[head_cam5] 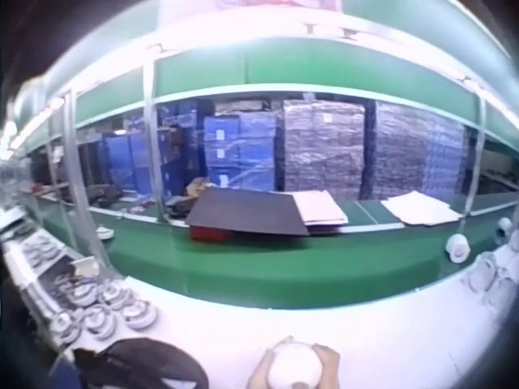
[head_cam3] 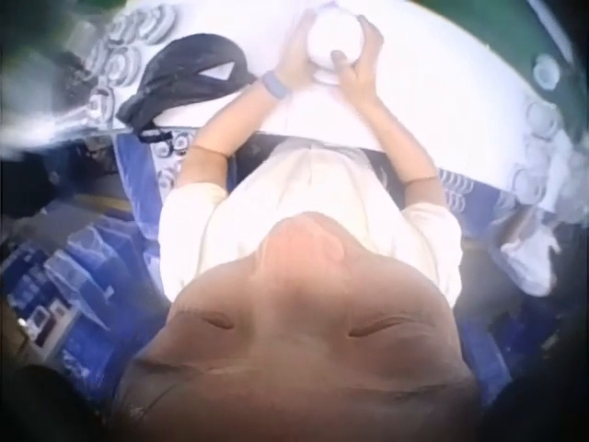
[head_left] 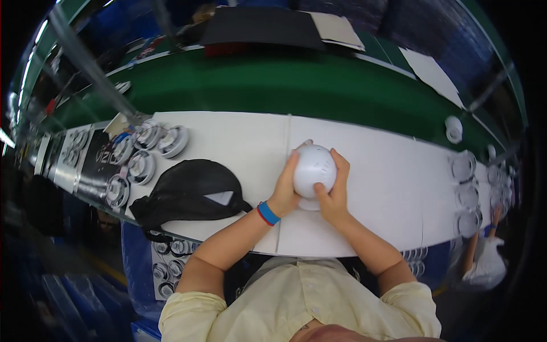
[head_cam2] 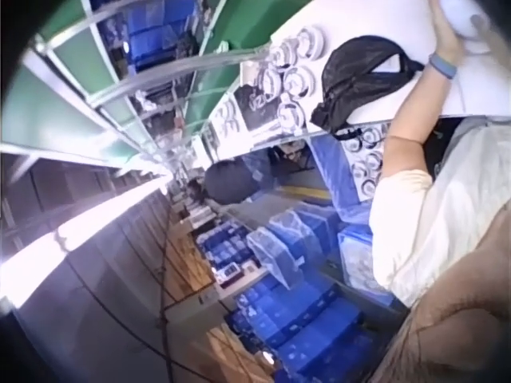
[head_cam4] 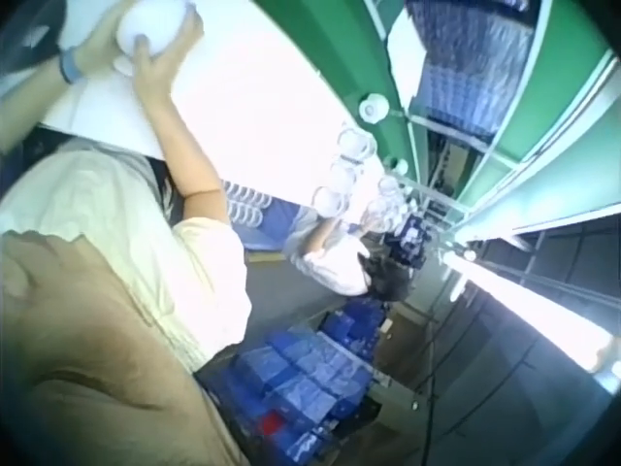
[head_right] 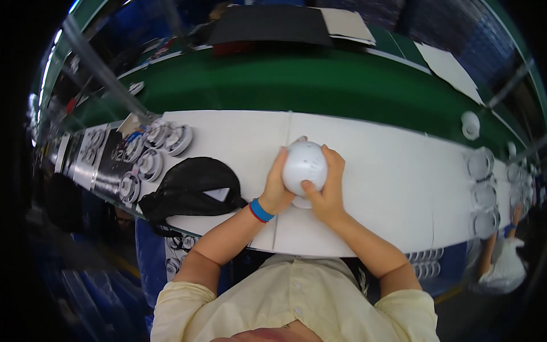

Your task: Manually assemble circular electronic components by placing a metal internal ring into a white plastic housing and snapping them together.

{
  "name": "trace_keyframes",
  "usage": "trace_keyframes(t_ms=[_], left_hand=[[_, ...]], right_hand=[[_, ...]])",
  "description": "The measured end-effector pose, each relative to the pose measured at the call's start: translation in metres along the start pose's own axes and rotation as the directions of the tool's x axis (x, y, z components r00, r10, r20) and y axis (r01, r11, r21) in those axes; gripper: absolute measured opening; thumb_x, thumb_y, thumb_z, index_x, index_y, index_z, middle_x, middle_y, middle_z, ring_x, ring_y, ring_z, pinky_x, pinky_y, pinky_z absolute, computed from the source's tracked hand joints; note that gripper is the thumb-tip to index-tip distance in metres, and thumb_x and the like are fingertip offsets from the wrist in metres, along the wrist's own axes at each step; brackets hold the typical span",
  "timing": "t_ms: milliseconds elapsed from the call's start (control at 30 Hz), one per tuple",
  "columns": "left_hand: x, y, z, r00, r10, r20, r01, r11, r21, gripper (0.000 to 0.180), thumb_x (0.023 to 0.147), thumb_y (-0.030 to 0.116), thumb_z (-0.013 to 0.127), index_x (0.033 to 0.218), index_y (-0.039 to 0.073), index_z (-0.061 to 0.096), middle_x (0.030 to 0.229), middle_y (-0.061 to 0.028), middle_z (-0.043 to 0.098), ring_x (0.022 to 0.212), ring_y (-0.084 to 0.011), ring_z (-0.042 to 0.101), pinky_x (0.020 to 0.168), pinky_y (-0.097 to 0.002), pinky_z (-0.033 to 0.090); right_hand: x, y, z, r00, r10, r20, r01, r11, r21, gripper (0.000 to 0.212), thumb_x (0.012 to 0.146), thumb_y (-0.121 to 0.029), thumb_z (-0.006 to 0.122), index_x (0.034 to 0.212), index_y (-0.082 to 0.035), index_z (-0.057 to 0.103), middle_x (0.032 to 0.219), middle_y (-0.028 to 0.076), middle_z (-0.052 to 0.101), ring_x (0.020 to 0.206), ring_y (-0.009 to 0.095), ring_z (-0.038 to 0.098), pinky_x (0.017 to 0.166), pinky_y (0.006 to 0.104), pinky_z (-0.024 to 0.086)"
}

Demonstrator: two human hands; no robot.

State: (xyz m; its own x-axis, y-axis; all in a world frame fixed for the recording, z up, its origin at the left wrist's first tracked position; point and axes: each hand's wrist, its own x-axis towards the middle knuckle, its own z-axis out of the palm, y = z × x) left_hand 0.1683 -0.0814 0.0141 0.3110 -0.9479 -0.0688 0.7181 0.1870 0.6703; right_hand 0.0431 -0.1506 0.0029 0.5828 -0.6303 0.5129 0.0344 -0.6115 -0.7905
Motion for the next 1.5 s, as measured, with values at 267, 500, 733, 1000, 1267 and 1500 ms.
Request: trace_keyframes(t_ms=[267,500,733,1000,1267,1500], left_hand=[[0.019,0.011,-0.025,0.970,-0.197,-0.142,0.209,0.975,0.077,0.065,0.100,0.060,0.035,0.135,0.008,0.047,0.126,-0.0102,0.057,0.106,-0.0216,0.062,0.088,-0.0386,0.053],[0.038,-0.013,-0.034,0.729,0.654,0.202,-0.524,0.344,0.779,0.023,0.097,0.012,0.051,0.115,0.000,0.057,0.102,-0.0118,0.060,0.090,-0.0270,0.063,0.080,-0.0375,0.052],[0.011,-0.015,-0.030,0.761,0.394,0.516,-0.569,0.022,0.822,0.019,0.090,0.013,0.054,0.101,0.003,0.065,0.102,-0.0137,0.061,0.090,-0.0346,0.063,0.077,-0.0456,0.051],[0.012,-0.013,-0.013,0.728,0.268,0.632,-0.565,-0.287,0.773,0.010,0.081,0.010,0.057,0.084,0.004,0.063,0.092,-0.0134,0.063,0.069,-0.0295,0.065,0.063,-0.0416,0.051],[0.016,-0.004,-0.032,0.852,0.447,0.272,-0.275,-0.059,0.960,0.013,0.072,0.014,0.063,0.077,0.003,0.066,0.080,-0.0163,0.066,0.067,-0.0355,0.064,0.063,-0.0481,0.049],[0.032,-0.049,-0.063,0.692,0.631,0.350,-0.200,-0.298,0.933,0.011,0.075,0.012,0.063,0.081,0.007,0.069,0.084,-0.0137,0.068,0.068,-0.0325,0.064,0.061,-0.0465,0.047]], right_hand=[[0.078,0.025,-0.030,0.772,0.477,0.420,-0.632,0.646,0.427,0.057,0.086,-0.035,0.067,0.135,-0.011,0.050,0.128,0.012,0.055,0.124,0.024,0.049,0.104,0.0376,0.040],[0.248,0.165,-0.037,0.798,0.589,0.128,-0.559,0.644,0.523,0.062,0.081,-0.047,0.074,0.122,-0.002,0.060,0.107,0.010,0.067,0.093,0.023,0.068,0.081,0.0381,0.057],[0.276,0.238,-0.078,0.787,0.594,0.166,-0.613,0.725,0.315,0.061,0.088,-0.051,0.064,0.125,-0.003,0.058,0.111,0.013,0.066,0.096,0.026,0.067,0.083,0.0413,0.056],[0.290,0.131,0.024,0.988,-0.091,-0.122,0.048,0.946,-0.319,0.049,0.091,-0.037,0.068,0.121,0.001,0.061,0.114,0.018,0.063,0.105,0.029,0.060,0.096,0.0404,0.045],[0.197,0.006,0.261,0.182,0.391,0.902,-0.888,0.459,-0.020,0.068,0.096,-0.043,0.058,0.134,0.010,0.037,0.122,0.030,0.055,0.108,0.034,0.063,0.095,0.0415,0.054],[0.162,-0.024,0.313,0.365,0.400,0.841,-0.883,0.435,0.177,0.027,0.099,-0.008,0.047,0.119,0.009,0.040,0.116,0.025,0.053,0.105,0.037,0.063,0.087,0.0497,0.059]])
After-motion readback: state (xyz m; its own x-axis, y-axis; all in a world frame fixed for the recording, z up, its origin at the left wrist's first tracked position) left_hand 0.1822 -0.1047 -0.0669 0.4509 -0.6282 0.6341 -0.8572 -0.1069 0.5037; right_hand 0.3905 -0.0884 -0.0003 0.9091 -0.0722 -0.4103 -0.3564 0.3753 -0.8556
